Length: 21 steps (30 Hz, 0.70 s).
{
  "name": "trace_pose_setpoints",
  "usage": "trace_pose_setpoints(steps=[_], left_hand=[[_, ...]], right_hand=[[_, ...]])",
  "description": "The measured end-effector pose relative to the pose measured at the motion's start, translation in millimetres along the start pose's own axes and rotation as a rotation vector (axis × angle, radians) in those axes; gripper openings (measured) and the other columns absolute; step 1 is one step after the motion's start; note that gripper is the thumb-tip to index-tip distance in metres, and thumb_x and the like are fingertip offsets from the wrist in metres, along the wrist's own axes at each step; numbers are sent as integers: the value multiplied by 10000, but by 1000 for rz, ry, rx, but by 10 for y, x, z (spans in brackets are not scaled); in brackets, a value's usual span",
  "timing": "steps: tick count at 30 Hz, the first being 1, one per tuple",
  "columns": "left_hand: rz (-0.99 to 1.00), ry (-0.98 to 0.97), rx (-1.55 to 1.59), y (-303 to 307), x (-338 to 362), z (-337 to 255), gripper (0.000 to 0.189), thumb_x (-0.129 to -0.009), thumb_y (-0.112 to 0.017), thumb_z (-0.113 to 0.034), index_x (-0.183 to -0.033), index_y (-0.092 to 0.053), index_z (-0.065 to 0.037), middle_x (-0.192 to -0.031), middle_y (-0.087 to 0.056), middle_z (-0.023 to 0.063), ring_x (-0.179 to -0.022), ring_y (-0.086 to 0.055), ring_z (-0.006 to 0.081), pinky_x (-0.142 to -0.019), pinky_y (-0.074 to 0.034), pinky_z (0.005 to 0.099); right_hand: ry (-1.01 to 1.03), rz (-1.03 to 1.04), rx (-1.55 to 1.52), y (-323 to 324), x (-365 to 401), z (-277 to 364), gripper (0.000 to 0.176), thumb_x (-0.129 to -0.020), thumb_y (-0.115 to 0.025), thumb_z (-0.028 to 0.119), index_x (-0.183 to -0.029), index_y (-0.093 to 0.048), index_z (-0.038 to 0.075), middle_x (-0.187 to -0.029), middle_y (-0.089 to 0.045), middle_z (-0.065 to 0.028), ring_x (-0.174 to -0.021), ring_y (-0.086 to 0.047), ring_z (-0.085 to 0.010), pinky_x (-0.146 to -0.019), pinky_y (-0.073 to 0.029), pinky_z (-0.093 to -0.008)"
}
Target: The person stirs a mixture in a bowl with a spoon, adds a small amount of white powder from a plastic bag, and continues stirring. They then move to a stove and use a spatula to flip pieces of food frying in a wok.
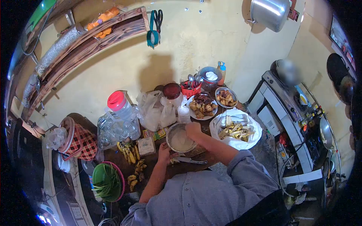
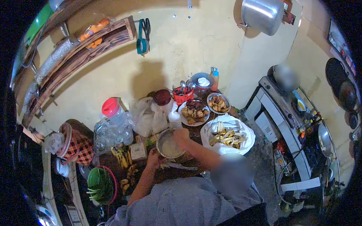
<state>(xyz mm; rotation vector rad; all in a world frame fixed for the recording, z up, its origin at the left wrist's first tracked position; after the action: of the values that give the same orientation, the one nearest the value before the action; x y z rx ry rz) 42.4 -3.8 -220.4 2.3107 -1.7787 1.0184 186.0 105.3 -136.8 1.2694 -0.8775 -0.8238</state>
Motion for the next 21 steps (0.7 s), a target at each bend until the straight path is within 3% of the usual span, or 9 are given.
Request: trace_pose_setpoints(steps=[4,6,10,12,13,15,16,18,21], left_hand=[[1,-14,-35,-27,16,-34,374,-788,-477,7,-1117,-333,-98,-1054,-495,110,-864,-570,257,-658,-532,417],[-5,-34,-90,-10,19,-70,374,-789,-471,10,-1118,-331,-99,-1046,-498,114,-854,-572,257,-657,-533,416],[28,-10,-23,51,-93,60,518,-774,-566,-33,-1195,-266,-67,-1080,-461,143,-906,-545,296,-685,-524,451],[64,-15,-7,35,-115,82,523,-771,-573,-37,-1191,-264,-72,-1080,-462,144,-913,-544,299,-684,-523,455],[53,6,25,40,-106,95,523,-768,-584,-49,-1183,-267,-79,-1087,-460,145,-916,-544,302,-684,-523,458],[44,22,57,65,-130,105,523,-766,-594,-60,-1175,-269,-86,-1094,-458,146,-919,-544,306,-683,-522,462],[39,4,52,92,-159,128,512,-768,-597,-71,-1165,-275,-95,-1090,-464,146,-918,-545,306,-678,-522,461],[38,-13,45,74,-160,138,501,-770,-600,-82,-1154,-280,-103,-1087,-469,146,-916,-546,307,-674,-522,461],[-1,-1,32,20,-79,63,426,-787,-472,23,-1149,-290,-108,-1027,-488,158,-846,-571,286,-654,-540,421]], right_hand=[[-45,-256,-21,23,-11,82,136,-674,-567,146,-699,-661,52,-669,-621,-124,-684,-629,-258,-593,-496,-375],[136,-82,59,-92,29,279,133,-668,-568,143,-700,-662,55,-680,-623,-127,-677,-630,-255,-583,-494,-371],[-37,7,36,28,19,56,125,-669,-566,139,-690,-661,61,-681,-628,-107,-682,-630,-252,-583,-493,-374],[-1,-267,32,98,7,187,107,-662,-583,141,-690,-664,76,-687,-632,-87,-696,-631,-249,-574,-493,-372],[-4,-269,31,114,58,184,107,-662,-583,141,-690,-664,76,-687,-632,-87,-696,-631,-249,-574,-493,-372],[216,-33,68,2,181,322,106,-656,-597,152,-700,-665,83,-713,-634,-82,-717,-629,-252,-575,-494,-364],[215,-32,70,-75,112,243,106,-656,-597,152,-700,-665,83,-713,-634,-82,-717,-629,-252,-575,-494,-364],[-175,-55,-78,-142,-51,-221,109,-663,-598,149,-721,-666,86,-767,-636,-104,-745,-629,-248,-591,-500,-356],[-65,-141,20,-106,4,59,107,-680,-584,144,-720,-668,92,-780,-637,-111,-760,-629,-232,-596,-504,-347]])
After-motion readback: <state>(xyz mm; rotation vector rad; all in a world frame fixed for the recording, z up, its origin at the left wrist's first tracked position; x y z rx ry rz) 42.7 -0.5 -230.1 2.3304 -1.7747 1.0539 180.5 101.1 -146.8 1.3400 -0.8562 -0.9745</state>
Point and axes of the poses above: each hand's wrist, its own x-axis away from the middle knuckle, its own y-axis out of the back of the hand, z = x × y, the point moved 8 cm from there along -x, towards the middle knuckle
